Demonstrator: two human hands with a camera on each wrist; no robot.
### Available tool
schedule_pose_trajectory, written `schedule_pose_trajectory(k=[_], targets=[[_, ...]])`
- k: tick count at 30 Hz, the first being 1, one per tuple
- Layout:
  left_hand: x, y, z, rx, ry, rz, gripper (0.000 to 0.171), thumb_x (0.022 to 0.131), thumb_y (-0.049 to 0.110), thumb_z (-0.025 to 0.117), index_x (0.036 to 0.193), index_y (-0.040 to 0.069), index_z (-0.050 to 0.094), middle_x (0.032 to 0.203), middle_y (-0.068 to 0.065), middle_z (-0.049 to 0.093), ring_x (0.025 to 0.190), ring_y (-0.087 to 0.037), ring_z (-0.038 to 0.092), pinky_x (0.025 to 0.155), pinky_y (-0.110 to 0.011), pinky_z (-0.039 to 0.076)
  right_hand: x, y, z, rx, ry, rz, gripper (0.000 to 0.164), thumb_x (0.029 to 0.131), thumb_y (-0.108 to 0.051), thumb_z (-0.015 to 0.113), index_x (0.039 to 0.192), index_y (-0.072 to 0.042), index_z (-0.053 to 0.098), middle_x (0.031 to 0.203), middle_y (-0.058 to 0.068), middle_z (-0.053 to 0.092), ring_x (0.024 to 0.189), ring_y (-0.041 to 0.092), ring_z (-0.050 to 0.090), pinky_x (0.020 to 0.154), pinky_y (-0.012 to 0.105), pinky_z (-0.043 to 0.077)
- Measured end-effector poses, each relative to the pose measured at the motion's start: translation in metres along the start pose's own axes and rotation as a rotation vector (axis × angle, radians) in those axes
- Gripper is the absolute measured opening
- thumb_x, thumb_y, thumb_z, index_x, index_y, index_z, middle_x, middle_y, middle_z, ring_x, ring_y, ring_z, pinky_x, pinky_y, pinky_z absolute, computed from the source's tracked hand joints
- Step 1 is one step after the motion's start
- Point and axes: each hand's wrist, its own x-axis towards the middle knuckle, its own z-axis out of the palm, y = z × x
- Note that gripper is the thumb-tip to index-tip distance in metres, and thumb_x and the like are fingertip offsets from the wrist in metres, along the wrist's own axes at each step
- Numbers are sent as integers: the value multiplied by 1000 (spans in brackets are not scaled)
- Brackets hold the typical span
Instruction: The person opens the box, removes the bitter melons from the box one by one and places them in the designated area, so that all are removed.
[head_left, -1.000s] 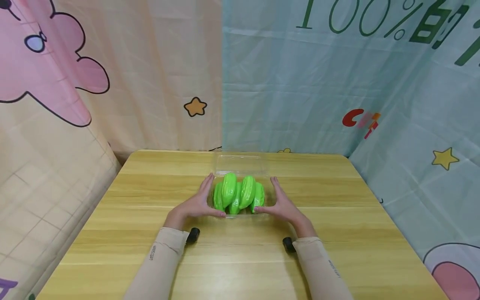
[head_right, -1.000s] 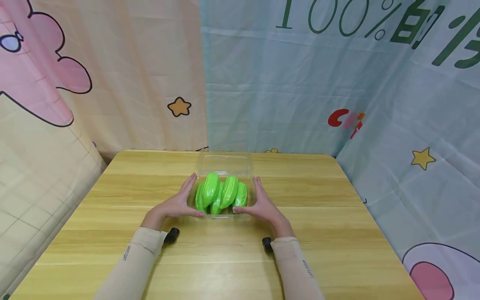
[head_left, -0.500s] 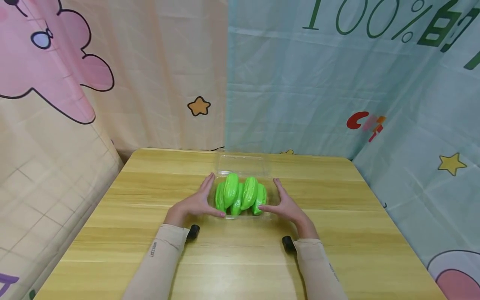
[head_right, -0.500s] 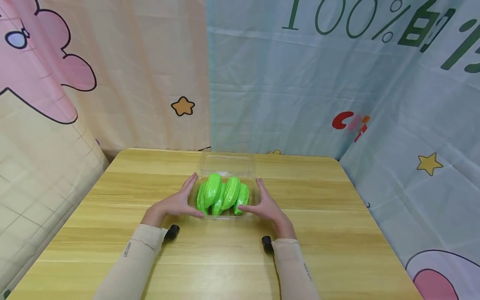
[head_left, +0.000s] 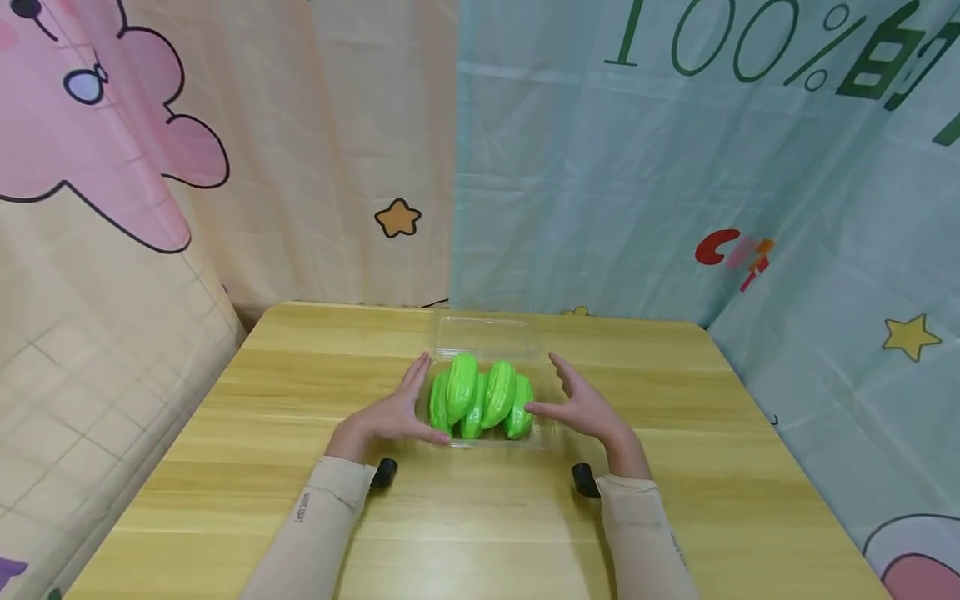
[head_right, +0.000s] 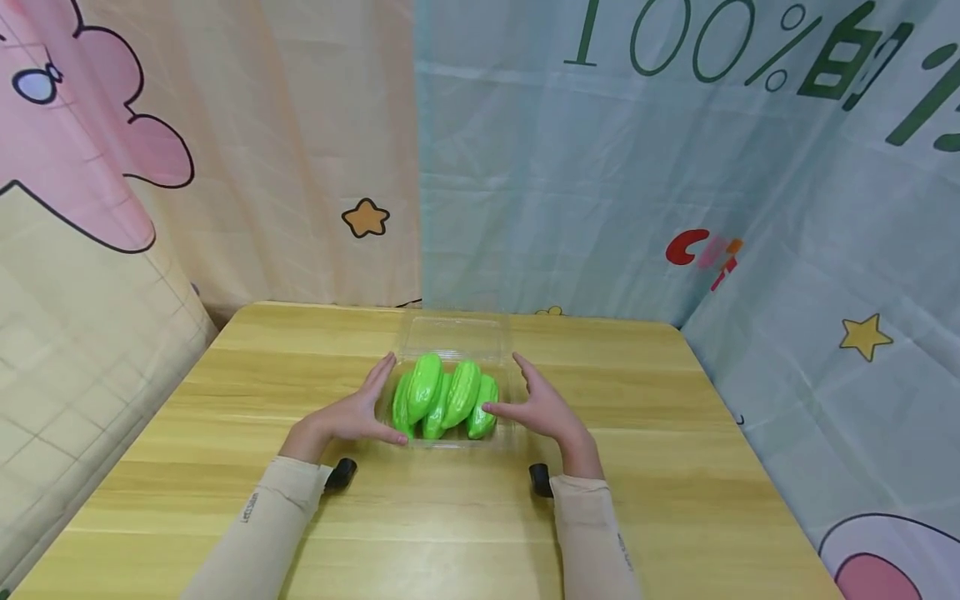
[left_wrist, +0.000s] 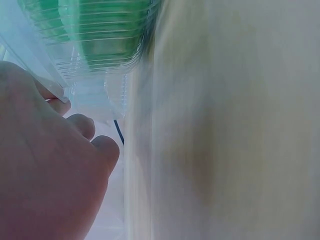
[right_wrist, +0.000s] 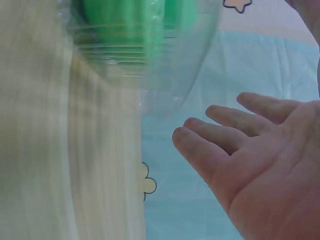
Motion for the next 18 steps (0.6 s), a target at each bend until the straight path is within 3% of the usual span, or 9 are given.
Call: schedule_pose_trajectory(k=[7,18], targets=[[0,0,-2,2,1,-6,147,69,49,91,159,18,-21,165,-10,-24,150,-36,-9,117,-57,14,0,-13,-1,80,77,-14,102,87,-36,81,162,-13,17,164,19,21,144,49,25,114,61,27],[3,1,-1,-3,-6,-7,148,68,49,92,159,14,-20,164,-7,-25,150,-37,-8,117,-58,14,2,-26,6,173,172,36,97,83,-40,84,159,-14,28,157,15,36,138,37,42,104,55,44]])
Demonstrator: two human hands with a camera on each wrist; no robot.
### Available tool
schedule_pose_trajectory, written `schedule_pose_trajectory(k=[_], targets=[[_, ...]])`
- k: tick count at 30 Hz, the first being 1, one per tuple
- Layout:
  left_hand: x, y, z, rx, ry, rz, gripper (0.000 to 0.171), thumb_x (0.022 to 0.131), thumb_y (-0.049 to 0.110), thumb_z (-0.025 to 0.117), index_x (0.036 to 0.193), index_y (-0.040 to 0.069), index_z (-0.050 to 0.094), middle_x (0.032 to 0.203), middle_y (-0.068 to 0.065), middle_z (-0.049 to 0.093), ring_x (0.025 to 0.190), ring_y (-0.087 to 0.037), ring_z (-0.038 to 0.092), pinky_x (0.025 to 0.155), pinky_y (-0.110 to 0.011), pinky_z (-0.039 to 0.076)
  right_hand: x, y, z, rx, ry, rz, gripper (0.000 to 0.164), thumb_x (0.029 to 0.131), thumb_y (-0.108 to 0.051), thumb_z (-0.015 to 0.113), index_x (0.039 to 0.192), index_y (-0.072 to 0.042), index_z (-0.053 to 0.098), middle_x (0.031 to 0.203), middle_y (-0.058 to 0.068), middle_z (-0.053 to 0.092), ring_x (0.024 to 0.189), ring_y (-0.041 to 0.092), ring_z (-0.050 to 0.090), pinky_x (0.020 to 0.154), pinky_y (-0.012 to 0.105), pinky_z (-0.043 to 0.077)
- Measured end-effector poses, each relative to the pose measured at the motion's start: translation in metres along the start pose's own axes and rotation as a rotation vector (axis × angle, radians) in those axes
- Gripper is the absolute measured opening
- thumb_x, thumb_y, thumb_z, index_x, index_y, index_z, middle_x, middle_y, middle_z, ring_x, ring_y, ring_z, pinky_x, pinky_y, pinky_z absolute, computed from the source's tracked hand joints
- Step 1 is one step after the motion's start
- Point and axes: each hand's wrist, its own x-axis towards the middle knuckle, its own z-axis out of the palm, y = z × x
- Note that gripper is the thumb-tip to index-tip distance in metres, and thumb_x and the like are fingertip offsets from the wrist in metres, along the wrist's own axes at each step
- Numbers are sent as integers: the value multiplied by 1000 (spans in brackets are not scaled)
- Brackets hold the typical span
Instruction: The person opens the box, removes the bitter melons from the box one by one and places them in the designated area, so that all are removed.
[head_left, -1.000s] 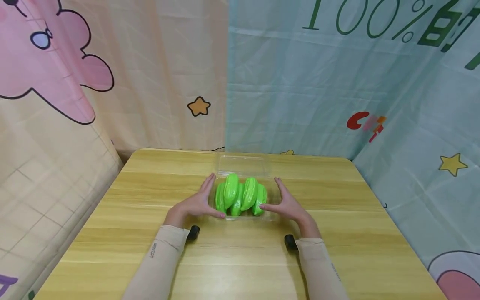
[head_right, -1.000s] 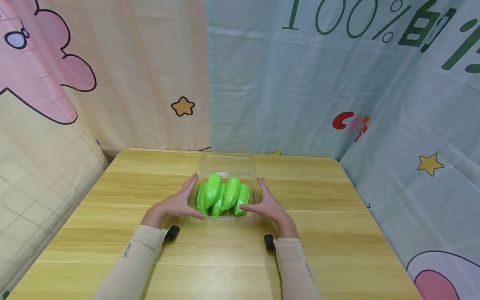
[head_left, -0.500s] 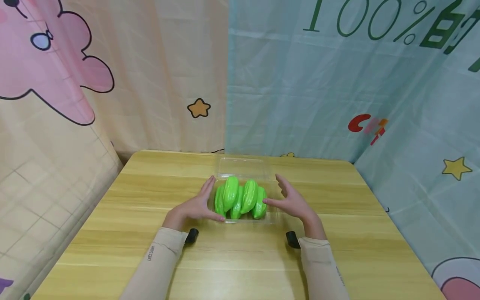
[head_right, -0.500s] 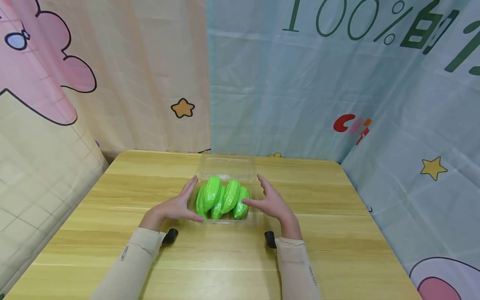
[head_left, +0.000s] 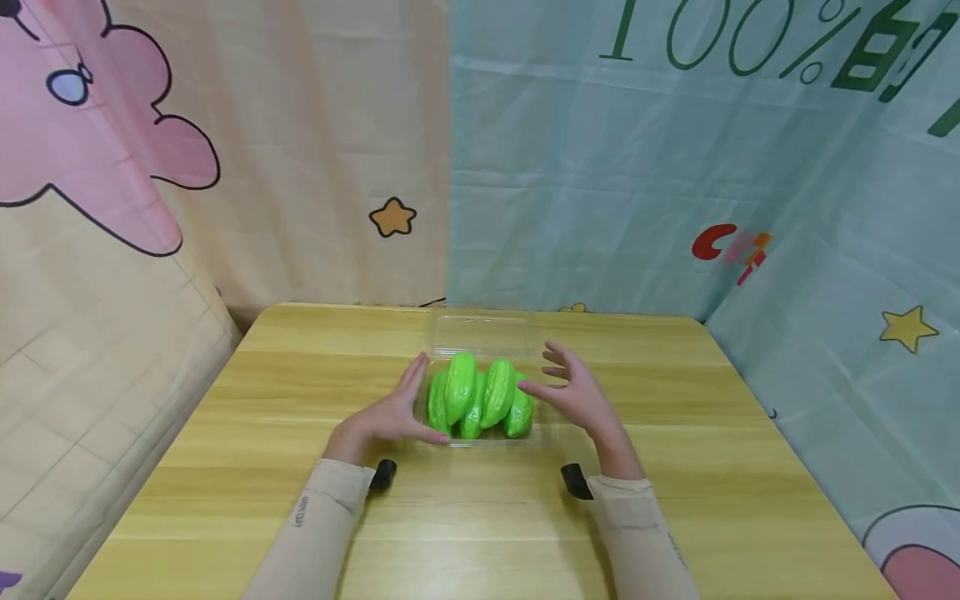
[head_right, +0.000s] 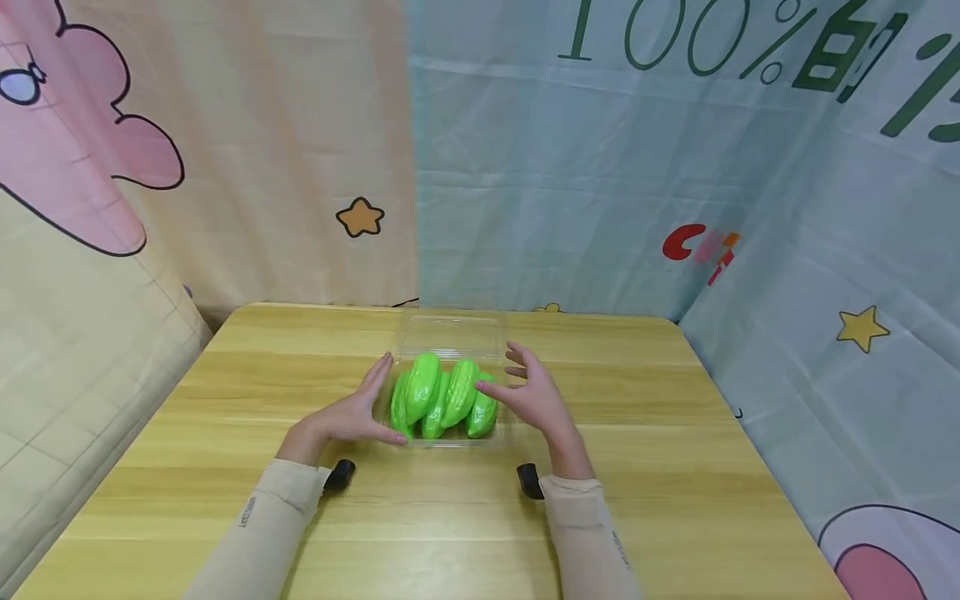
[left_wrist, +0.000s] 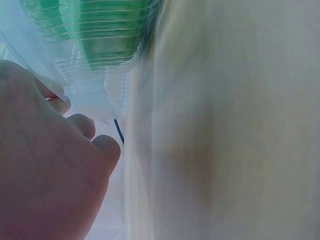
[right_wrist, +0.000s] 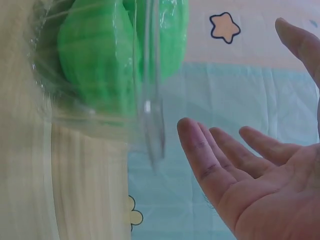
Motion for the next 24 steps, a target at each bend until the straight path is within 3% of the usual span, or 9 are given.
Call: schedule_pose_trajectory(k=[3,11,24], targets=[[-2,1,-1,0,-1,-6,148,68,49,92,158,16,-21,164,-7,-26,150,-37,-8,117,-58,14,1,-2,6,17,7,2,97,83,-39,84,159,-14,29,155,15,39,136,37,45,102,54,46],[-3,1,-1,-13,-1,-5,147,69,47,92,159,13,-20,164,-10,-25,150,-37,-9,117,-57,13,3,-8,29,206,-11,76,92,85,-30,84,157,-10,30,154,22,38,132,39,48,92,47,55],[-3,-1,0,-13,8,-8,148,68,49,92,159,14,-19,165,-10,-24,150,-37,-9,117,-58,13,2,-9,45,173,15,139,101,80,-37,87,158,-12,29,155,23,36,129,38,51,85,42,58]])
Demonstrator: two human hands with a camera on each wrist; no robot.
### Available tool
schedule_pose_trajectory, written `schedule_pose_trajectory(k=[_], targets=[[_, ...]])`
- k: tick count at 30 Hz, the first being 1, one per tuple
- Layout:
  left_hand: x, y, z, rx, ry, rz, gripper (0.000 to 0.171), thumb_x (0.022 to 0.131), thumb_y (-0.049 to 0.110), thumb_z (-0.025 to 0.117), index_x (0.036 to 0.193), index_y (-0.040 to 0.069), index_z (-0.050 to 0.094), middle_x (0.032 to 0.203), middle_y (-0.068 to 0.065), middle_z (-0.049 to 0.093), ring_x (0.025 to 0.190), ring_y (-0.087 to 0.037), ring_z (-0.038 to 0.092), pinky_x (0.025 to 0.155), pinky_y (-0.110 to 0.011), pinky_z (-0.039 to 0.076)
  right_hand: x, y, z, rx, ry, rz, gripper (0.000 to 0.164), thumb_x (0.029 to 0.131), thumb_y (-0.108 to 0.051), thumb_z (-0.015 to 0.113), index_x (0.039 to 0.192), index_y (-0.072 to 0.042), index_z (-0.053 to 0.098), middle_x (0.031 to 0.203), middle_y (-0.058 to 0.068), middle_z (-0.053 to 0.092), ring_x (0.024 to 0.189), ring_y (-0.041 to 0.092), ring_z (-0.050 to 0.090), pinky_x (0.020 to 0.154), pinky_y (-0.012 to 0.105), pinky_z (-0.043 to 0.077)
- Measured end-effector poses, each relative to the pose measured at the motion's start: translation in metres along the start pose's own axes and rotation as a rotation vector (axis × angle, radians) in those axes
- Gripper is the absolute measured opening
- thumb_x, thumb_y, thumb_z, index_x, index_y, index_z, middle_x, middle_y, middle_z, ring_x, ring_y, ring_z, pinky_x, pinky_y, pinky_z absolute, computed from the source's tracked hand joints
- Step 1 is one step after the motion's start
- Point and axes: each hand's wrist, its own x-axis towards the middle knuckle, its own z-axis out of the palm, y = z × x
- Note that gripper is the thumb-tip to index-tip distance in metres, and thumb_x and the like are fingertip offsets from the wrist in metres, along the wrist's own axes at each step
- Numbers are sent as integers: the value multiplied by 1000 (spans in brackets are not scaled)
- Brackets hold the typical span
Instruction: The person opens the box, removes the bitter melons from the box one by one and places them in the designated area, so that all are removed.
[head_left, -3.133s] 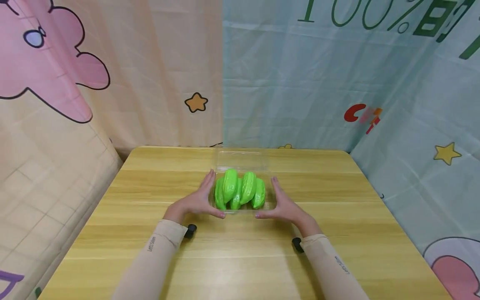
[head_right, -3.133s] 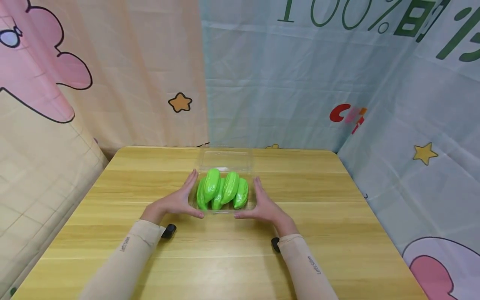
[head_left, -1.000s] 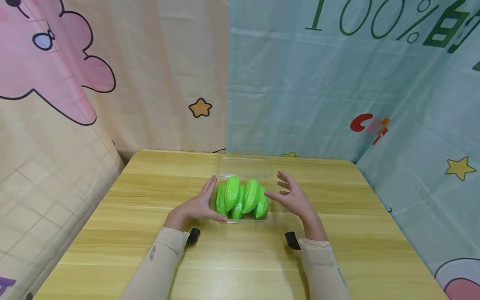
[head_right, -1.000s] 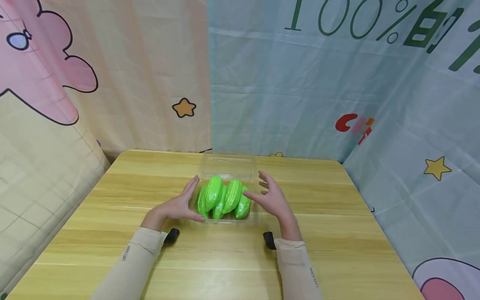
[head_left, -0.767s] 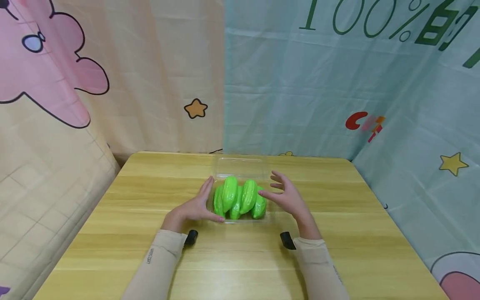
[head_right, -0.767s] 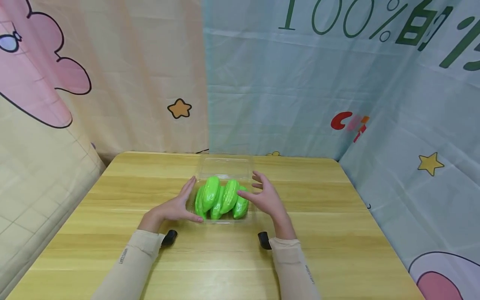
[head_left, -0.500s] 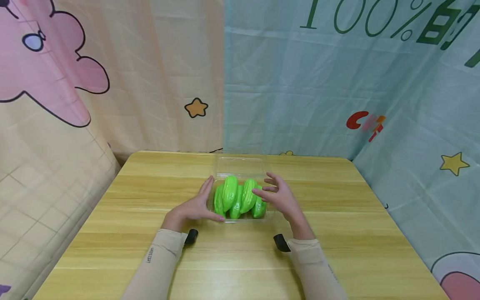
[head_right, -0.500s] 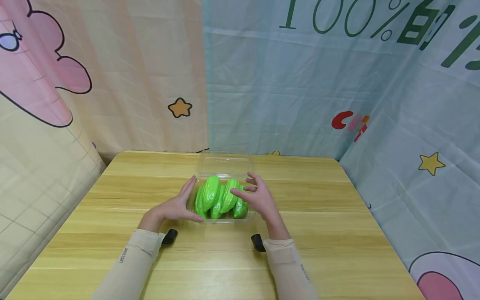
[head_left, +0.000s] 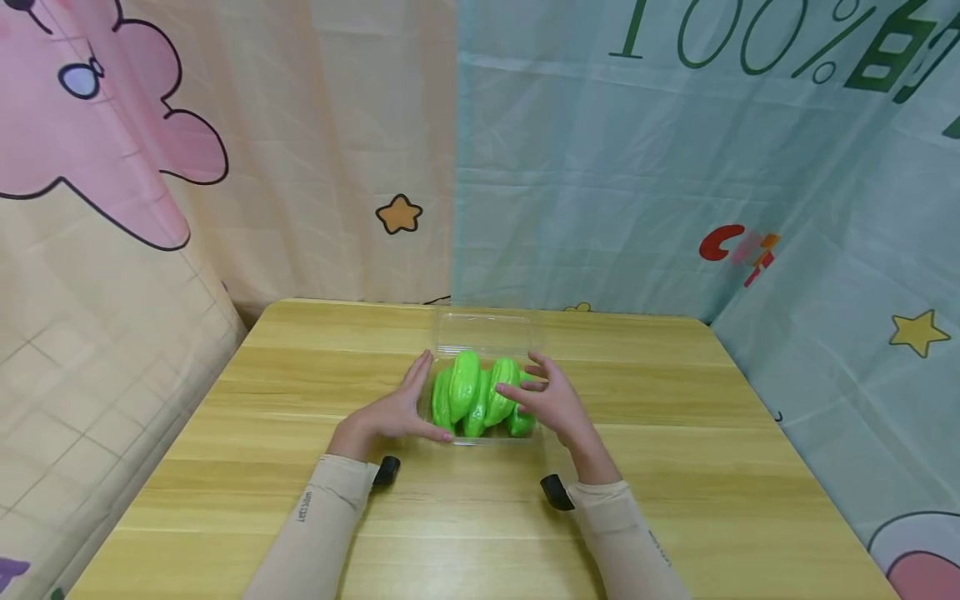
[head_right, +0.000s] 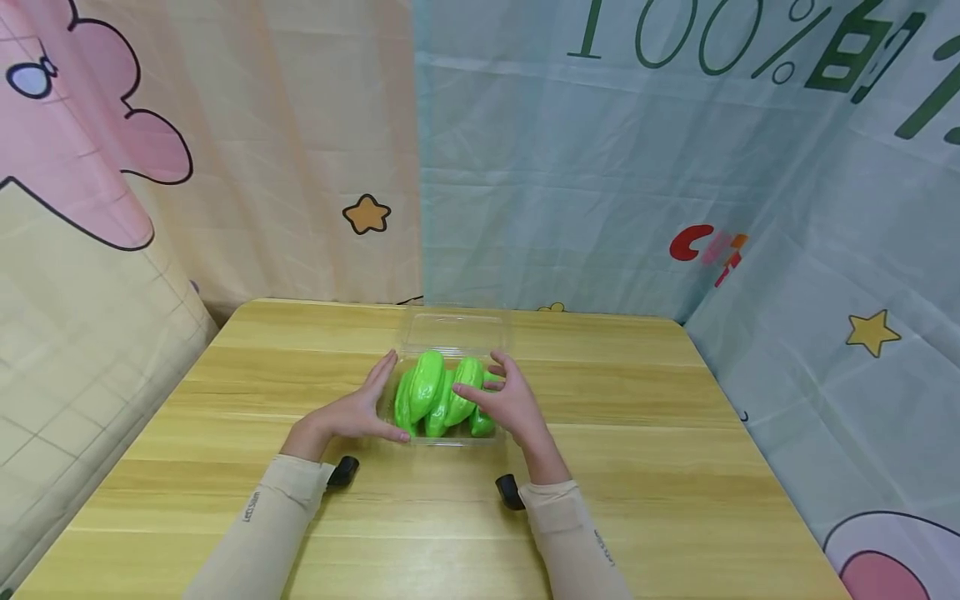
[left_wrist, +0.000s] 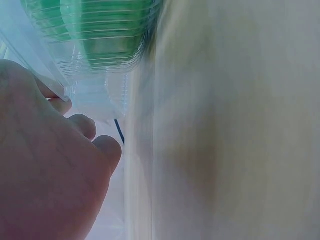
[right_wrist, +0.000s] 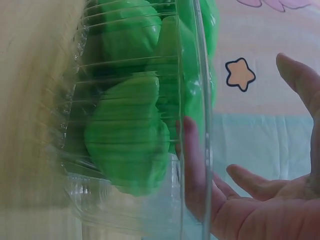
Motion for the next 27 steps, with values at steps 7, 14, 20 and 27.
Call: schedule_pose_trajectory(k=[7,14,20,27], targets=[[1,-1,1,8,3,-2,149,67,50,92,159,11,-18,165,-10,-23,150,-36,-9,118,-56,13,1,0,5,2,0,3,101,80,-33,88,158,-9,28,156,24,34,129,40,50,84,43,59],[1,-1,0,5,10,0,148,68,47,93,159,10,-18,165,-12,-22,150,-36,-9,118,-56,12,3,2,11,-36,19,9,99,81,-31,87,157,-8,29,156,24,34,131,40,48,85,42,58],[0,-1,1,6,11,-1,146,69,46,92,159,11,-18,165,-11,-23,150,-36,-9,118,-56,12,2,3,16,-161,62,0,99,81,-37,86,157,-7,31,152,22,40,131,39,49,92,47,55],[0,-1,0,3,5,-5,148,68,51,92,159,11,-18,165,-8,-24,150,-35,-10,118,-55,11,1,5,23,-234,85,-12,93,83,-36,85,154,-3,35,147,24,46,128,40,51,98,52,50]])
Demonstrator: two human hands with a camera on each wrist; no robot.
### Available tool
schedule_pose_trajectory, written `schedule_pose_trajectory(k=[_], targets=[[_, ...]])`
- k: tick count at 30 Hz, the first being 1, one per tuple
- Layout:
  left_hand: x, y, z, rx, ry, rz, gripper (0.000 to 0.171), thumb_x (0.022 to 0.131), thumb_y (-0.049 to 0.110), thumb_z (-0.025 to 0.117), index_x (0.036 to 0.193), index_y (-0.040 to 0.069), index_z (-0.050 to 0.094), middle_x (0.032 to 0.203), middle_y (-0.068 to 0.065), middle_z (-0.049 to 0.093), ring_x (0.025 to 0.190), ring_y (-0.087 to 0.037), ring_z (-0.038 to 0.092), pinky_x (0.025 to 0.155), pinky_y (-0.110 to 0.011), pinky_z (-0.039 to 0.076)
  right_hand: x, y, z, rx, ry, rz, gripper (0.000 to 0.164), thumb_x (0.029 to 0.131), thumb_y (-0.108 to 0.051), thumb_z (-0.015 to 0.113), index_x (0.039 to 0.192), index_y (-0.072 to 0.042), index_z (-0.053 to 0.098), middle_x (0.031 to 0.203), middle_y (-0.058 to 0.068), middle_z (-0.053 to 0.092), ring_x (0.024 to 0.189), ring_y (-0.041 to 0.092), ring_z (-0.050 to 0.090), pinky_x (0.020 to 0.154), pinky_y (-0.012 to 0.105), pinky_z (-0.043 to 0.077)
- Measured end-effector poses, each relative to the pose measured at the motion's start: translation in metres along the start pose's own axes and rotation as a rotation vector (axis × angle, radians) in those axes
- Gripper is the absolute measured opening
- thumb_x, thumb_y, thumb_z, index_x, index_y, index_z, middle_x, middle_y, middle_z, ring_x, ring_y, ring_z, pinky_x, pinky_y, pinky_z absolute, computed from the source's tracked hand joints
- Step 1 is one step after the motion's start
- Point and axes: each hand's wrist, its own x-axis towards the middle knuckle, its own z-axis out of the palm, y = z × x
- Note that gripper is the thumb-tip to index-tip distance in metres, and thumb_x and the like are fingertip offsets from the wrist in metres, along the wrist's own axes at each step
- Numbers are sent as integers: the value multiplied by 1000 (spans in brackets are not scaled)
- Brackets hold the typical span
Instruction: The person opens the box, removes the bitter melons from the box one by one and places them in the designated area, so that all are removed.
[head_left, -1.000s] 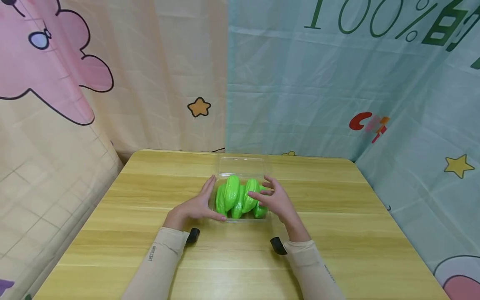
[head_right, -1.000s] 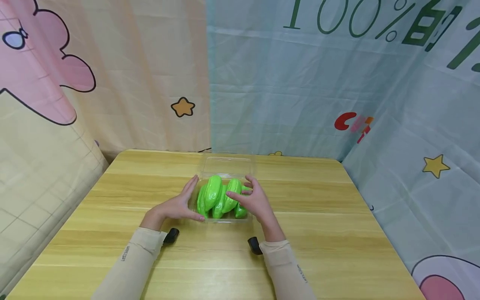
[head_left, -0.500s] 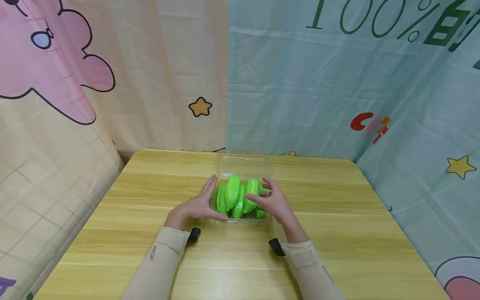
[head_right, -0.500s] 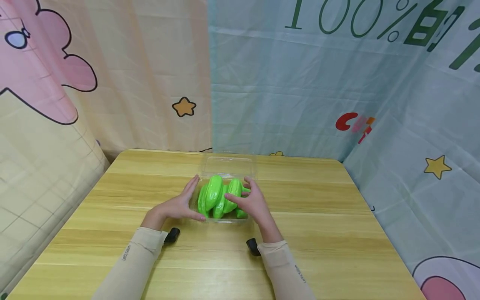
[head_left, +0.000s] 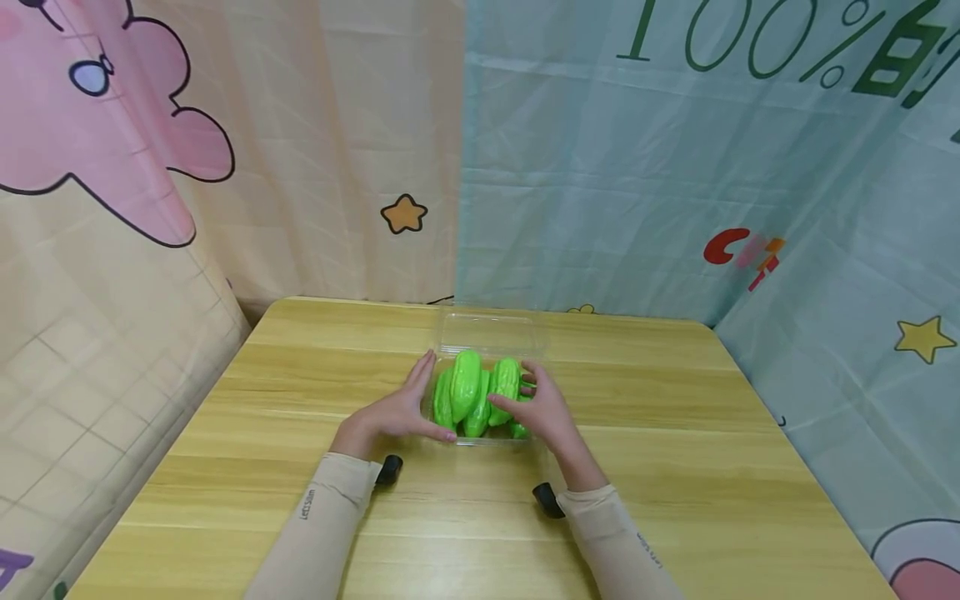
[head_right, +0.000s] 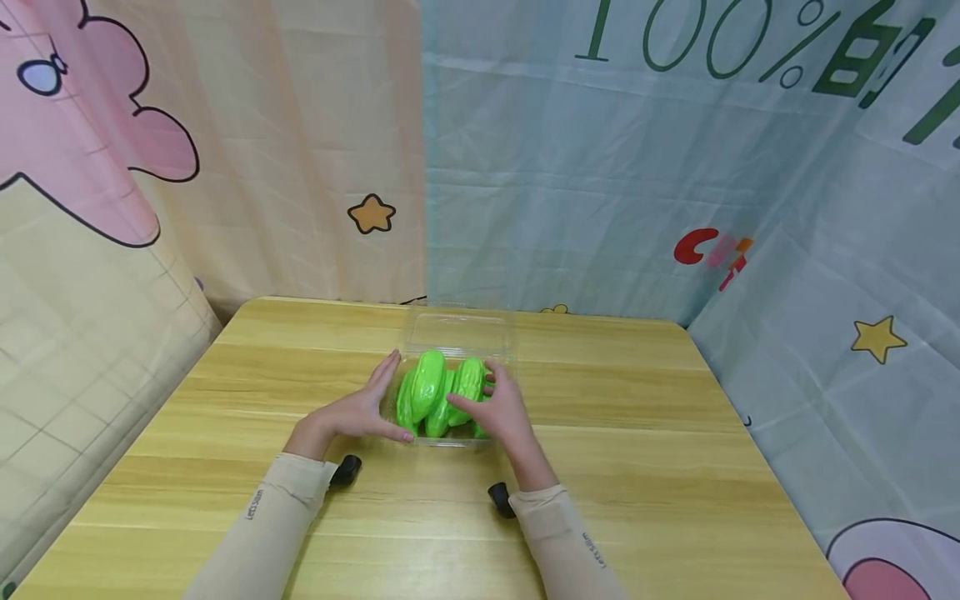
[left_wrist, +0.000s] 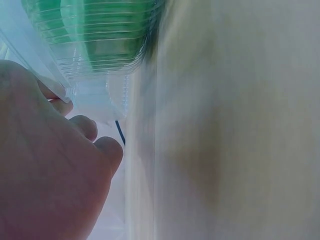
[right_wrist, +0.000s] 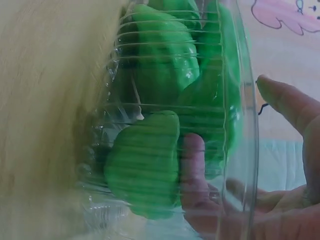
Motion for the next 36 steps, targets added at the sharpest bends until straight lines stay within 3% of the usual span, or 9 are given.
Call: schedule_pose_trajectory(k=[23,36], targets=[[0,3,0,-4,-8,-11,148,68,50,92,159,11,-18,165,-9,-24,150,-35,-11,118,-56,11,0,1,9,-106,70,-21,89,81,-26,87,149,5,38,136,26,54,122,40,56,96,49,52],[-1,4,-1,-5,-8,-11,148,68,49,92,159,10,-18,165,-11,-23,150,-34,-11,119,-55,11,0,3,7,-54,67,-29,77,85,-16,81,148,6,42,134,23,56,119,36,57,93,44,54]])
